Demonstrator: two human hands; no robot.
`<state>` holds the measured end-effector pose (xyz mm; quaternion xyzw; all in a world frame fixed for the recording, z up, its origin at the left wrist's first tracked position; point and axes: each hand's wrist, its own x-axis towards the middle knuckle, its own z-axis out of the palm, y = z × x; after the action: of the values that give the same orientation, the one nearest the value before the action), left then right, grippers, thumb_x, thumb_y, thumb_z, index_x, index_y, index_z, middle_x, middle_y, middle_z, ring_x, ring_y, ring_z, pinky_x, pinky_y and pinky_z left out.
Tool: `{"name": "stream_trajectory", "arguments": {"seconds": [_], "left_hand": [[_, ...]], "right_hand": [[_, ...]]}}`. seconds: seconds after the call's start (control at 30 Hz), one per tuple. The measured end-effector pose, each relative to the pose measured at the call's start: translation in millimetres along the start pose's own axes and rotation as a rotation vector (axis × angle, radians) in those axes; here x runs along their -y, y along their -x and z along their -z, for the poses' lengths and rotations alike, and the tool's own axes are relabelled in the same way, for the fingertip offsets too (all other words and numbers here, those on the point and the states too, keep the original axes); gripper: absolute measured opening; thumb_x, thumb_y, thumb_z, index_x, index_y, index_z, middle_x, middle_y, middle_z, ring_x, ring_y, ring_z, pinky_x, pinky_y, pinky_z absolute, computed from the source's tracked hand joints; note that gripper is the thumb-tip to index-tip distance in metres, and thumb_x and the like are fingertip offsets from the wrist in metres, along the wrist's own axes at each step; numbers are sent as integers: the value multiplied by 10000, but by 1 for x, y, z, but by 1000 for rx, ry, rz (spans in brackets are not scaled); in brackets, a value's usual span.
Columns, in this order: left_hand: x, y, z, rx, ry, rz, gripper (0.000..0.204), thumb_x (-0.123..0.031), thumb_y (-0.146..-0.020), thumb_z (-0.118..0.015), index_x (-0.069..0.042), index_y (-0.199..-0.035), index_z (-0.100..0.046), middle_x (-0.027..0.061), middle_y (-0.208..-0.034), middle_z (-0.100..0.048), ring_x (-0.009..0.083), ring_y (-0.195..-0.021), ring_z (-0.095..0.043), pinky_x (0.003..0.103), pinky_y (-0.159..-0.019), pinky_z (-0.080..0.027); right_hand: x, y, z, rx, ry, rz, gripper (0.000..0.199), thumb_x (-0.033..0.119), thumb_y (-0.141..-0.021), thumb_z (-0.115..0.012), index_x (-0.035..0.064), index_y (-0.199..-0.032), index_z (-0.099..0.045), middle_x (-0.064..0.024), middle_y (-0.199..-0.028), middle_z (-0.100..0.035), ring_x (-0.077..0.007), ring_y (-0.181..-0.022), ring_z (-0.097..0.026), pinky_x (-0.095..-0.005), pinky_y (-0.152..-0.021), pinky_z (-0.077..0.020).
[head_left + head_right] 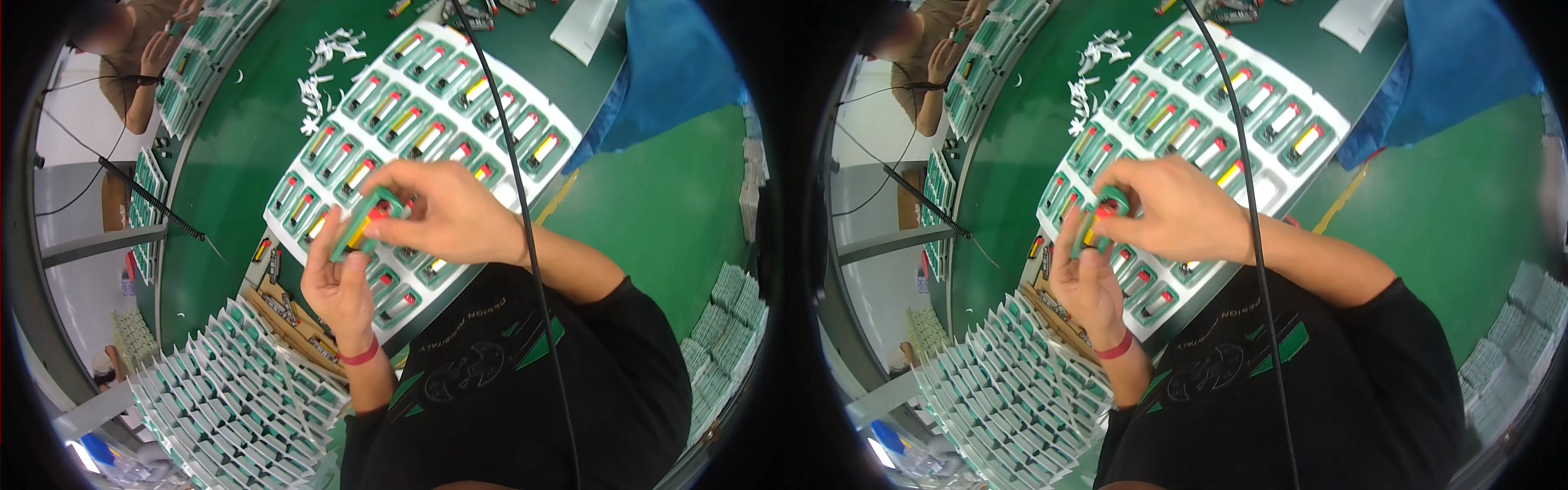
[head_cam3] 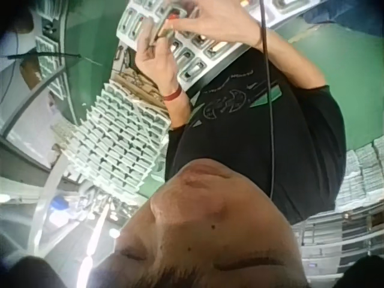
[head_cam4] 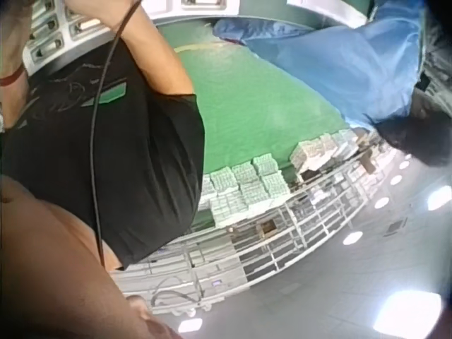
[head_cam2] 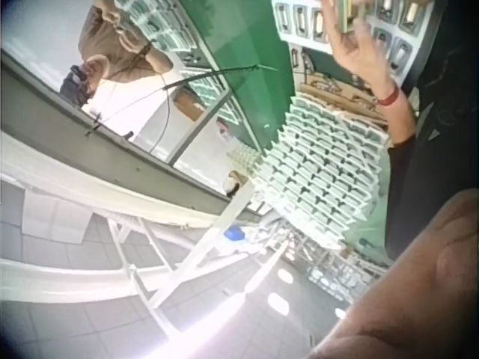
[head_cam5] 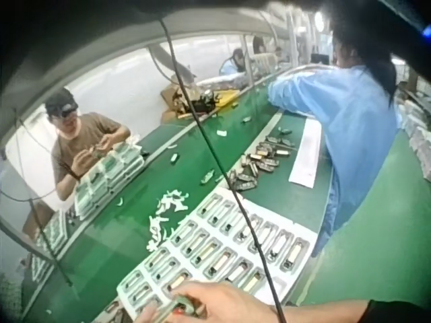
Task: Assembling small battery units into green plastic cases at a factory workbench.
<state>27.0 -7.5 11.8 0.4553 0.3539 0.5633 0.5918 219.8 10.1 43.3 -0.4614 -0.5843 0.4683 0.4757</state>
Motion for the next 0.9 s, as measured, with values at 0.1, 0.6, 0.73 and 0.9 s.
{"name": "stream_trajectory", "arguments": {"seconds": [0.1, 0.6, 0.73, 0.9], "left_hand": [[-9, -3, -6, 88, -490, 134, 351, 25, -927, -625, 41, -1276, -596, 121, -1153, -671, 151, -952, -653, 274, -818, -527], [-10, -11, -7, 292, -700, 195, 283, -64, -902, -675, -11, -1179, -650, 106, -913, -697, 176, -716, -664, 300, -635, -517], [-24, -26, -26, 268, -615, 237, 255, -76, -944, -621, 4, -1185, -648, 63, -871, -684, 95, -721, -636, 240, -640, -507], [-2, -17, -39, 284, -750, 11, 227, -32, -891, -644, -6, -1115, -666, 132, -850, -669, 200, -651, -647, 296, -610, -505]], "right_hand": [[-14, 5, 9, 56, 130, 41, 264, 207, -786, -724, 8, -948, -659, -163, -696, -646, -364, -642, -650, -417, -586, -497], [-27, 6, 40, 350, 300, 27, 238, 218, -868, -702, 14, -960, -622, -150, -630, -616, -348, -620, -648, -416, -573, -485], [-18, -4, 52, 359, 277, 8, 249, 217, -862, -748, 26, -980, -640, -95, -748, -677, -211, -613, -643, -314, -558, -478], [-22, 19, 53, 137, 454, 243, 191, 140, -814, -762, 34, -953, -687, -128, -842, -685, -304, -709, -661, -352, -595, -507]]}}
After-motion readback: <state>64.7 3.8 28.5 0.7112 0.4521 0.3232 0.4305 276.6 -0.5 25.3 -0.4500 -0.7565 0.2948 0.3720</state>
